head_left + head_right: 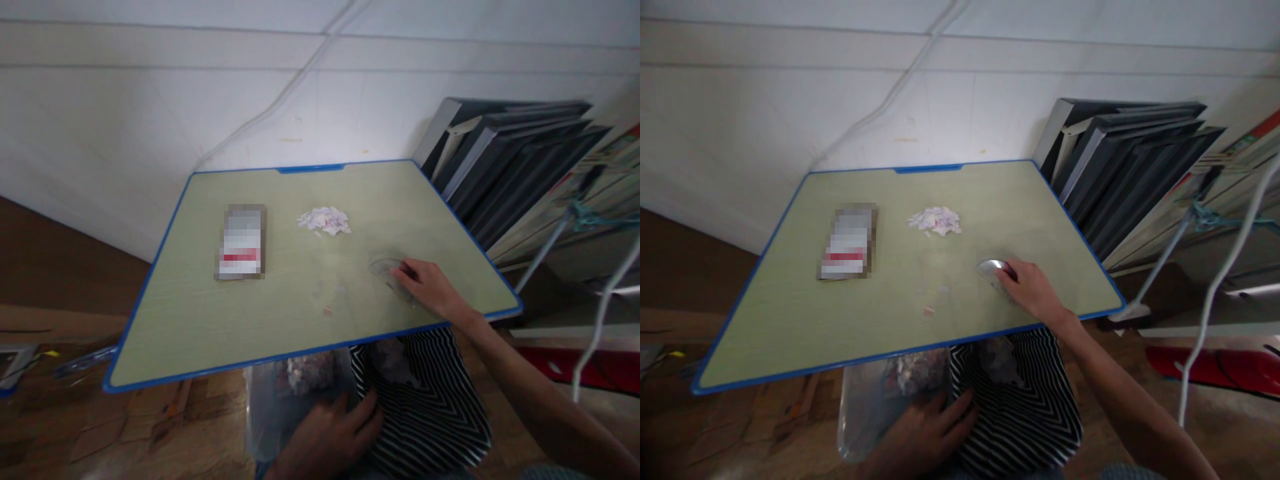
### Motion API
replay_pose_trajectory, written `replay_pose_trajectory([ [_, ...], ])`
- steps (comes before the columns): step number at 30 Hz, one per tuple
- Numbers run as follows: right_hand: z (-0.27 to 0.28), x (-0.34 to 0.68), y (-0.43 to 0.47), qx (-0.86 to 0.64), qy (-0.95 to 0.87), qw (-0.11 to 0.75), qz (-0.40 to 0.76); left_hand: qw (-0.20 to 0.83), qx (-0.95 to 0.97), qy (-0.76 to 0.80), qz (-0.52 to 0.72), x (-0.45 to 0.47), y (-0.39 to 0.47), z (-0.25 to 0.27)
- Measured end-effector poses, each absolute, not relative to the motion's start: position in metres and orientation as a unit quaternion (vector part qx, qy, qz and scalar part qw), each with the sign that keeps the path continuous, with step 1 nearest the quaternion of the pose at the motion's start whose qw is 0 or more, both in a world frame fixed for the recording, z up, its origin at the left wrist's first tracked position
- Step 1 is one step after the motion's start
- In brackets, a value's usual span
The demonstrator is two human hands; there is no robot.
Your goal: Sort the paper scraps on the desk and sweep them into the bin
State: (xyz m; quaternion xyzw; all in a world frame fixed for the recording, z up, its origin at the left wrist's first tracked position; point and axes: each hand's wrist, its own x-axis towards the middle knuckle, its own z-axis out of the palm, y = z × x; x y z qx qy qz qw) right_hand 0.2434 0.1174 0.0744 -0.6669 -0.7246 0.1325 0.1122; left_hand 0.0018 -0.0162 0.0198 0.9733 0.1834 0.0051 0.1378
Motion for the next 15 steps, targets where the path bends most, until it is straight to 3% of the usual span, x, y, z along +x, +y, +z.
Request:
replay_pose_trajectory([
  [15,0.09,0.125,0.118,-0.457,-0.862,0.016,0.219,0.14,0.969,0.204,0.019,0.001,-0.019,0.026],
])
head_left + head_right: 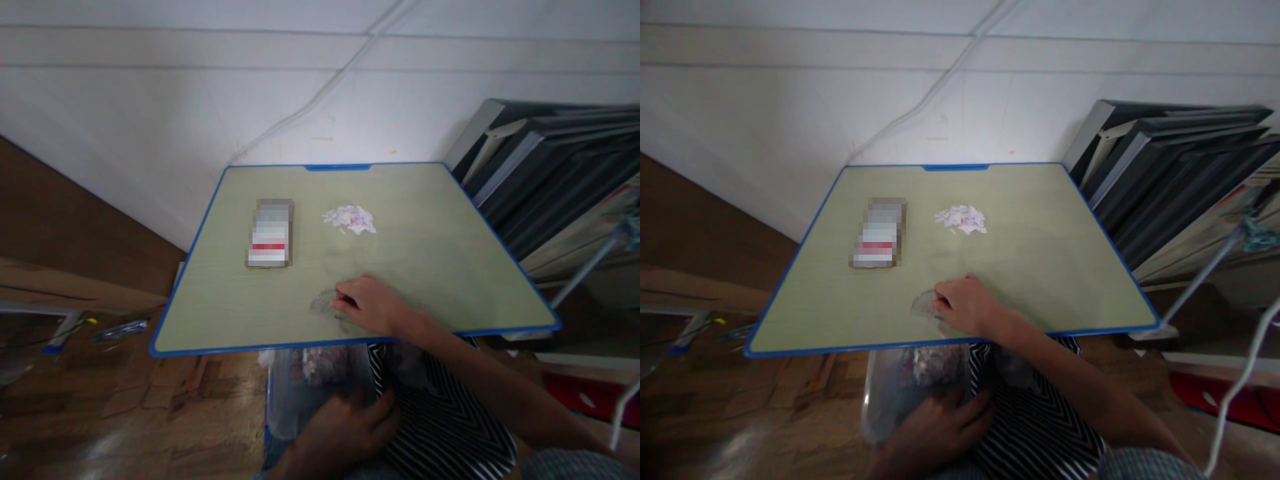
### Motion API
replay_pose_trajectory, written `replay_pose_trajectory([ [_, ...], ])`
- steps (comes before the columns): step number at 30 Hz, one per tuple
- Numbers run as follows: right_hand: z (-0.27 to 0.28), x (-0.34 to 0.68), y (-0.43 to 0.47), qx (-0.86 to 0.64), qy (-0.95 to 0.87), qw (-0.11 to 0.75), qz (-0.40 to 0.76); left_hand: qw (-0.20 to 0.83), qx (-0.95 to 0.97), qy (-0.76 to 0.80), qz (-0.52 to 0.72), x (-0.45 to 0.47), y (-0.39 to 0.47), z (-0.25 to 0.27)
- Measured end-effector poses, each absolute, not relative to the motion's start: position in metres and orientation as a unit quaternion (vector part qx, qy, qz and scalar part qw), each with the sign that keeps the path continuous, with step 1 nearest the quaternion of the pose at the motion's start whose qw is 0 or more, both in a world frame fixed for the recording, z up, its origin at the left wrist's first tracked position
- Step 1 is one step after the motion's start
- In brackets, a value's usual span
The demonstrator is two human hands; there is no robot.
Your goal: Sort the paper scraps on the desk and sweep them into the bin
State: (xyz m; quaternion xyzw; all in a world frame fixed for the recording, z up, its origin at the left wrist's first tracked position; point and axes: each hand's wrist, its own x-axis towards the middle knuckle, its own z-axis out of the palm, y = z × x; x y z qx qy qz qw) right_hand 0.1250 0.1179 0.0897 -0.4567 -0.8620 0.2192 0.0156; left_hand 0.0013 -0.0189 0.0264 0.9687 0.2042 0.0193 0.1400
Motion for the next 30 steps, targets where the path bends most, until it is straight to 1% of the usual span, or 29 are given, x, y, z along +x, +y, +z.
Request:
replay_pose_trajectory([
  [7,0.094,0.119,0.111,-0.327,-0.911,-0.014,0.251,0.137,0.968,0.209,0.019,0.002,-0.018,0.026],
  [11,0.095,0.118,0.108,-0.297,-0.922,-0.011,0.25,0.137,0.968,0.209,0.022,0.002,-0.018,0.023],
  [15,0.099,0.12,0.104,-0.257,-0.925,-0.011,0.278,0.137,0.966,0.216,0.037,0.002,-0.019,0.023],
  [18,0.102,0.128,0.108,-0.285,-0.921,-0.004,0.267,0.137,0.965,0.218,0.042,0.002,-0.018,0.025],
  [25,0.102,0.174,0.147,-0.401,-0.898,0.066,0.17,0.13,0.969,0.207,0.025,0.001,-0.018,0.028],
  [27,0.099,0.192,0.167,-0.439,-0.866,0.126,0.203,0.122,0.972,0.202,0.023,0.002,-0.018,0.027],
  [29,0.092,0.207,0.191,-0.461,-0.822,0.218,0.253,0.118,0.972,0.199,0.025,0.002,-0.018,0.026],
  [30,0.088,0.213,0.203,-0.473,-0.812,0.238,0.244,0.117,0.972,0.2,0.029,0.002,-0.018,0.025],
])
